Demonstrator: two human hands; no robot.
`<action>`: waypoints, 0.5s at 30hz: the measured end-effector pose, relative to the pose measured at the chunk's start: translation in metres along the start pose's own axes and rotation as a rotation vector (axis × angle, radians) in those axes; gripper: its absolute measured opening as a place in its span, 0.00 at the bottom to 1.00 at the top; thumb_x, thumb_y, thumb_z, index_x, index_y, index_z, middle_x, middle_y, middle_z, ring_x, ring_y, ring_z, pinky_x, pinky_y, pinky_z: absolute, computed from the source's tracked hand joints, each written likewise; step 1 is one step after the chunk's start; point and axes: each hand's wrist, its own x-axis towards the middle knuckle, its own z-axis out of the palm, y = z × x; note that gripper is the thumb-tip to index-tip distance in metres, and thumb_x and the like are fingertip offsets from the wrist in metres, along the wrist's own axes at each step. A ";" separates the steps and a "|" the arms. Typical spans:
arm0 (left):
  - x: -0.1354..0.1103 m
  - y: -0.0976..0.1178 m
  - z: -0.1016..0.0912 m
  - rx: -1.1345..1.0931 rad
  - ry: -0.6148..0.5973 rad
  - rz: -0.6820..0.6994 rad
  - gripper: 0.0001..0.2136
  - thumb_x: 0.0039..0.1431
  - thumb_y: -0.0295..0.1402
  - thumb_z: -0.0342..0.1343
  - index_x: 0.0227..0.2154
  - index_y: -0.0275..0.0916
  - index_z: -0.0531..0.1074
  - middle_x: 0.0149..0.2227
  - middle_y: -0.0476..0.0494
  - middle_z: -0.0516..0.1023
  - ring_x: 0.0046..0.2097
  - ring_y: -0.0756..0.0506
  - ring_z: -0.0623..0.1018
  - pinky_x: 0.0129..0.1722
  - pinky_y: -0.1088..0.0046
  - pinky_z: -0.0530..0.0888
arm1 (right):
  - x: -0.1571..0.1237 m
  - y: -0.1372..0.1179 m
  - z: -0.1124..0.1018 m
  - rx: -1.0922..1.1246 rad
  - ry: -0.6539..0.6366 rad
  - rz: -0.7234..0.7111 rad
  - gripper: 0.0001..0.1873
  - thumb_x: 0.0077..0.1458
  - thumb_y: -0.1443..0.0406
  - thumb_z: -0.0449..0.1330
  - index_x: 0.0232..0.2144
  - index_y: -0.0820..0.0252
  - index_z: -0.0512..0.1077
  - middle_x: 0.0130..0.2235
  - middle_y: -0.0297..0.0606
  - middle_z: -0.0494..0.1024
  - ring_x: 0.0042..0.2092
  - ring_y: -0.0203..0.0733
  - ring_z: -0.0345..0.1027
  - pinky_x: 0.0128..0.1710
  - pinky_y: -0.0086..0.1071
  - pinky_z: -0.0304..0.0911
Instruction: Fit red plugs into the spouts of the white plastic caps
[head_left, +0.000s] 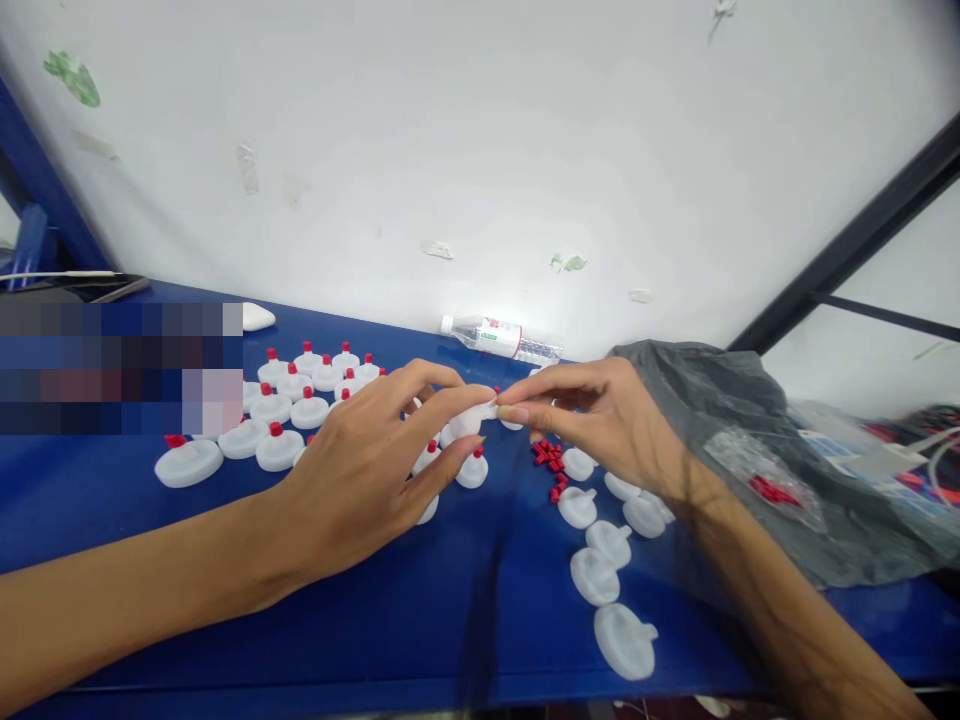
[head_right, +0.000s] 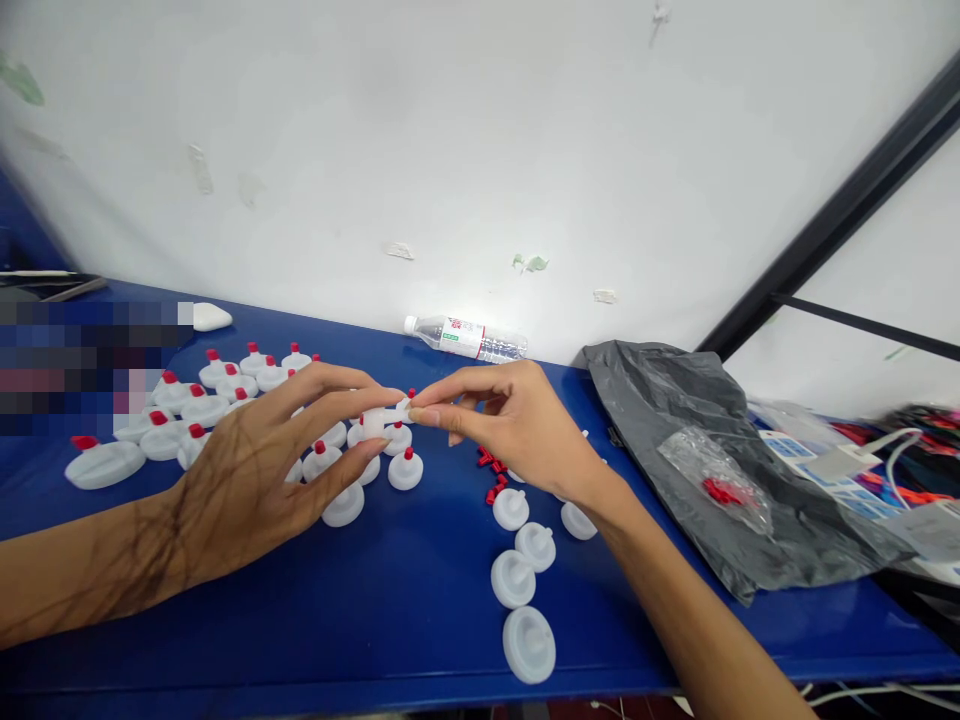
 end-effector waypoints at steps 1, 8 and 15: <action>0.001 0.000 -0.001 0.007 0.017 0.011 0.14 0.72 0.32 0.53 0.57 0.39 0.69 0.50 0.41 0.75 0.45 0.44 0.79 0.43 0.66 0.75 | 0.000 0.000 0.000 0.009 0.000 0.000 0.08 0.57 0.57 0.70 0.36 0.52 0.85 0.29 0.33 0.84 0.27 0.37 0.75 0.23 0.28 0.67; 0.005 0.000 -0.004 -0.035 0.038 0.047 0.14 0.71 0.32 0.56 0.56 0.37 0.70 0.50 0.40 0.78 0.49 0.43 0.79 0.50 0.65 0.75 | -0.001 -0.004 0.000 0.054 0.010 0.015 0.05 0.55 0.59 0.71 0.34 0.51 0.85 0.25 0.31 0.82 0.24 0.35 0.72 0.21 0.27 0.63; 0.005 -0.001 -0.002 -0.004 0.073 0.001 0.14 0.71 0.33 0.56 0.56 0.38 0.71 0.50 0.41 0.78 0.49 0.43 0.79 0.50 0.64 0.76 | -0.001 0.003 0.000 0.070 0.126 -0.006 0.08 0.54 0.54 0.72 0.35 0.49 0.85 0.26 0.33 0.81 0.25 0.37 0.73 0.20 0.29 0.65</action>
